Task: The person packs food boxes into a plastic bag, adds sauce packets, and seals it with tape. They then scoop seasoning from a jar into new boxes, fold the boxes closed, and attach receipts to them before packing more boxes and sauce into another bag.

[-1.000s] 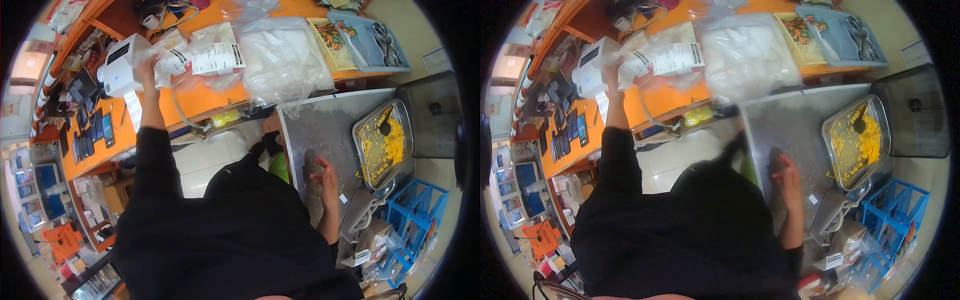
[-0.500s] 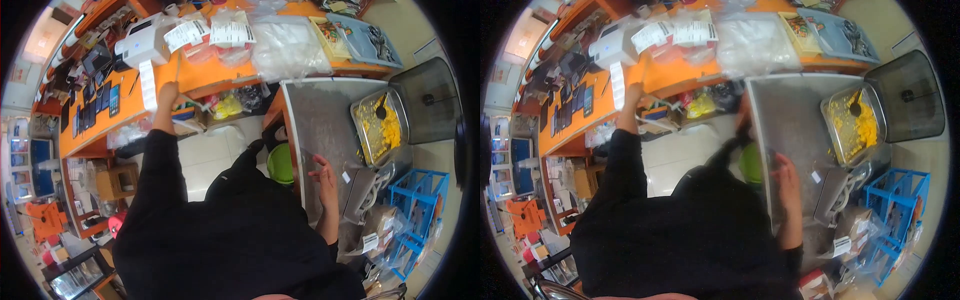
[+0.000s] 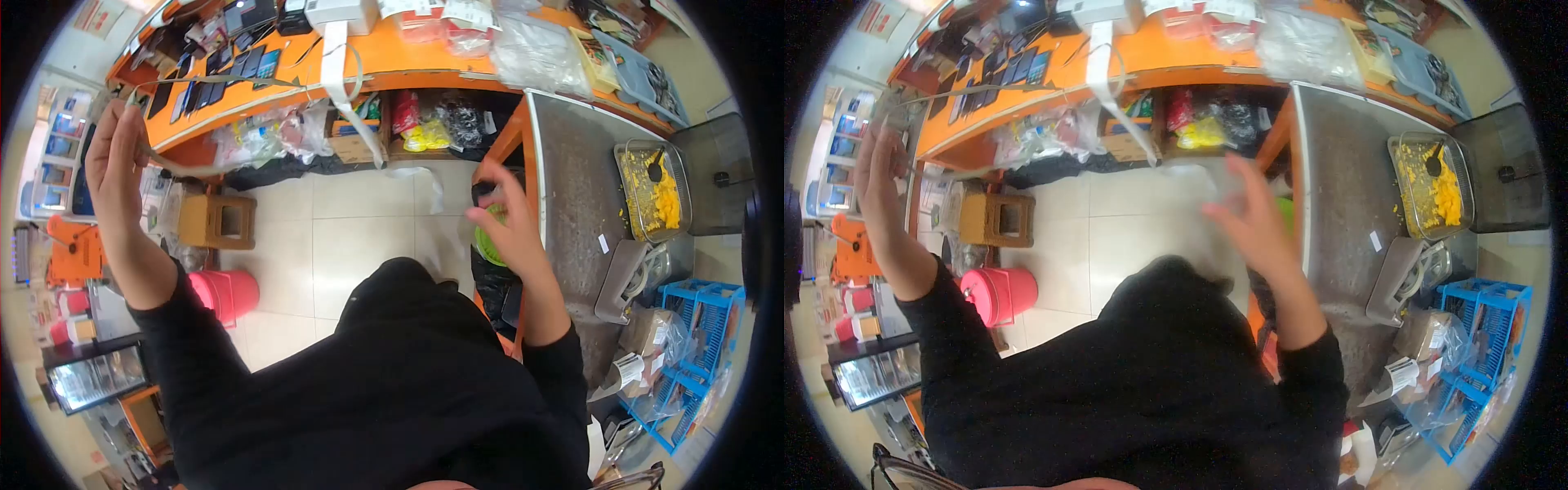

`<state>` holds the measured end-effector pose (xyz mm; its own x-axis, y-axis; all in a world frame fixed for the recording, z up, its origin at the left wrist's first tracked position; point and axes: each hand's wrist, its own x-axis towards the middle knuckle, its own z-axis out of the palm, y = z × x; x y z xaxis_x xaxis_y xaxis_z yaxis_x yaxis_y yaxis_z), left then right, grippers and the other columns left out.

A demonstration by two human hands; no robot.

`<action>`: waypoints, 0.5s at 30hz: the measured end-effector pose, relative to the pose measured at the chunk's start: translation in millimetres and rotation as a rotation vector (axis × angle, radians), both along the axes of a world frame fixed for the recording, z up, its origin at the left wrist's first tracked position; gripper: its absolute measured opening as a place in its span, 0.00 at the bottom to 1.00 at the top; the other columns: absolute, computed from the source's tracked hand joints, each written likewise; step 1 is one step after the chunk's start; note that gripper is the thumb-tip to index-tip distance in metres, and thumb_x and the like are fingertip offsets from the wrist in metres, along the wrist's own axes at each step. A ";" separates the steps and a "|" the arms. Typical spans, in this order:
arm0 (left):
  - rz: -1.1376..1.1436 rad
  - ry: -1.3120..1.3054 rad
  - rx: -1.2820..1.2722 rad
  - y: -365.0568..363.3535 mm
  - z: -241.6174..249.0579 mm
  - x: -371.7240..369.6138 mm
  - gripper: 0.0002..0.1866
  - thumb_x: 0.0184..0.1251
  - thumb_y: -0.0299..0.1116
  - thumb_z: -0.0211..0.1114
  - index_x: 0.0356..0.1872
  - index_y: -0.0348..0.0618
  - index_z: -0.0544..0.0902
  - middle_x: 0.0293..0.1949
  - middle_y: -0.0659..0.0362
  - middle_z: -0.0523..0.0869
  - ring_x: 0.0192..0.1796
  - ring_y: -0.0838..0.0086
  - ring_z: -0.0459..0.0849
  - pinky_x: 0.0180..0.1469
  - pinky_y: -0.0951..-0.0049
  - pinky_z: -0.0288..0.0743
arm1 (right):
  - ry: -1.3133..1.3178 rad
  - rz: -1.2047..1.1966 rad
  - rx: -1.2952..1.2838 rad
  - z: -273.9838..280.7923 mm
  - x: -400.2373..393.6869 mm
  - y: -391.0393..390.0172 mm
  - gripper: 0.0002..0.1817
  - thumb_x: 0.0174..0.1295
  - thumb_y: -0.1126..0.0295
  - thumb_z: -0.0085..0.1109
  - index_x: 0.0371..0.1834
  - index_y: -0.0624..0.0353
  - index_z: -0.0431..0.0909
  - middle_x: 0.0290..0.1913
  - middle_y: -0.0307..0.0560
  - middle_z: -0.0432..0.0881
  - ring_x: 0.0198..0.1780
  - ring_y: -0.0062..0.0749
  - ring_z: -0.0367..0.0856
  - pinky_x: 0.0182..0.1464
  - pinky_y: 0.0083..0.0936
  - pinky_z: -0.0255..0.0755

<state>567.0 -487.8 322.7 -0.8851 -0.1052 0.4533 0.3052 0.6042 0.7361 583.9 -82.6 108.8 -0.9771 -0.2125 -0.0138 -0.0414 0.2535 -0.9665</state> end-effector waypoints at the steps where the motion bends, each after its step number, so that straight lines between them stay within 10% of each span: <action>1: 0.006 -0.028 -0.019 14.1 2.6 20.9 0.11 0.72 0.38 0.57 0.32 0.43 0.77 0.24 0.70 0.69 0.27 0.88 0.64 0.28 0.83 0.55 | 0.193 -0.015 0.058 21.6 -4.4 -28.0 0.49 0.48 0.61 0.73 0.71 0.61 0.55 0.67 0.50 0.65 0.61 0.37 0.70 0.60 0.30 0.67; 6: -0.410 -0.330 -0.154 30.5 -32.3 101.8 0.08 0.64 0.26 0.62 0.25 0.35 0.77 0.24 0.59 0.75 0.24 0.78 0.71 0.27 0.78 0.61 | 0.704 0.237 -0.089 61.4 27.9 -207.6 0.67 0.33 0.52 0.80 0.74 0.57 0.44 0.73 0.55 0.56 0.65 0.52 0.66 0.65 0.46 0.55; 10: -0.283 -0.196 0.432 -92.0 -67.6 184.9 0.05 0.69 0.30 0.58 0.34 0.41 0.77 0.28 0.60 0.75 0.31 0.75 0.74 0.32 0.77 0.66 | 0.697 0.636 -0.116 14.3 107.8 -347.6 0.10 0.60 0.63 0.60 0.43 0.53 0.77 0.34 0.42 0.81 0.40 0.37 0.79 0.55 0.44 0.64; 13: -0.331 0.148 0.921 -215.3 -68.7 279.5 0.08 0.75 0.36 0.51 0.36 0.46 0.74 0.45 0.56 0.74 0.45 0.70 0.74 0.49 0.72 0.70 | 0.233 1.000 -0.192 -7.4 166.9 -435.1 0.08 0.64 0.64 0.56 0.40 0.56 0.79 0.23 0.48 0.77 0.26 0.39 0.77 0.35 0.34 0.69; 15: 0.556 0.567 1.175 -237.8 -54.3 338.8 0.10 0.75 0.35 0.51 0.35 0.43 0.74 0.39 0.59 0.73 0.40 0.73 0.70 0.46 0.73 0.70 | 0.054 1.189 -0.154 -0.8 194.5 -486.7 0.10 0.67 0.62 0.56 0.41 0.57 0.78 0.23 0.49 0.77 0.23 0.37 0.75 0.29 0.29 0.67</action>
